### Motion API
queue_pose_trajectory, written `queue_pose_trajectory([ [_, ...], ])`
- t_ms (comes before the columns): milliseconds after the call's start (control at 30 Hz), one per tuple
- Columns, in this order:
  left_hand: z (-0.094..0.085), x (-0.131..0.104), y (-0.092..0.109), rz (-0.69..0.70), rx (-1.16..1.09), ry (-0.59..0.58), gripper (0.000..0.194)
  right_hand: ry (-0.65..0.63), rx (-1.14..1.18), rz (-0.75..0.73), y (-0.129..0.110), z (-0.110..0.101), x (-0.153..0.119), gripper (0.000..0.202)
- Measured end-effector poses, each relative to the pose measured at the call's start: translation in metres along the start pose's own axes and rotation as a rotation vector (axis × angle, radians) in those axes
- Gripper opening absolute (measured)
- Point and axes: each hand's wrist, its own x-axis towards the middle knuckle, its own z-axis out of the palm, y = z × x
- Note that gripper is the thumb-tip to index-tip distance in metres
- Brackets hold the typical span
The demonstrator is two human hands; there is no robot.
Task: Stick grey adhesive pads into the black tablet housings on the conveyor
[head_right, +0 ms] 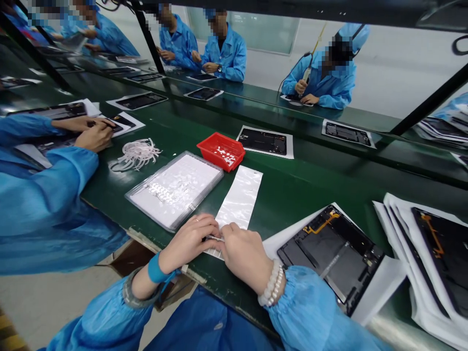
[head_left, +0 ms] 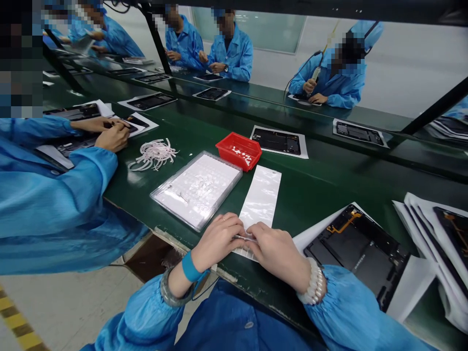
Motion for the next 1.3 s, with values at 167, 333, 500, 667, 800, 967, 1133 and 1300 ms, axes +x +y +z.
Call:
queue_pose_trajectory([
  [167, -0.001, 0.002, 0.004, -0.023, 0.015, -0.004, 0.012, 0.018, -0.141, -0.163, -0.003, 0.011, 0.001, 0.019],
  [333, -0.011, -0.001, -0.001, -0.005, 0.008, -0.046, 0.022, 0.149, 0.05, -0.216, 0.006, 0.004, -0.017, 0.02],
  [500, -0.016, -0.01, 0.012, 0.043, 0.005, 0.071, 0.036, 0.247, 0.635, 0.205, 0.071, -0.031, -0.073, 0.019],
  [667, 0.011, 0.008, 0.078, 0.249, -0.001, 0.111, 0.019, 0.247, 0.595, 0.443, 0.12, -0.017, -0.128, 0.024],
  [800, 0.051, 0.03, 0.122, 0.398, 0.133, 0.024, 0.02, 0.269, 0.479, 0.504, 0.122, 0.012, -0.142, 0.019],
  [967, 0.081, 0.035, 0.13, 0.436, 0.22, -0.058, 0.031, 0.238, 0.402, 0.526, 0.117, 0.017, -0.142, 0.018],
  [1133, 0.082, 0.033, 0.129, 0.415, 0.226, -0.091, 0.03, 0.187, 0.392, 0.529, 0.119, 0.014, -0.138, 0.016],
  [1300, 0.081, 0.034, 0.13, 0.407, 0.218, -0.11, 0.03, 0.168, 0.386, 0.523, 0.121, 0.013, -0.136, 0.017],
])
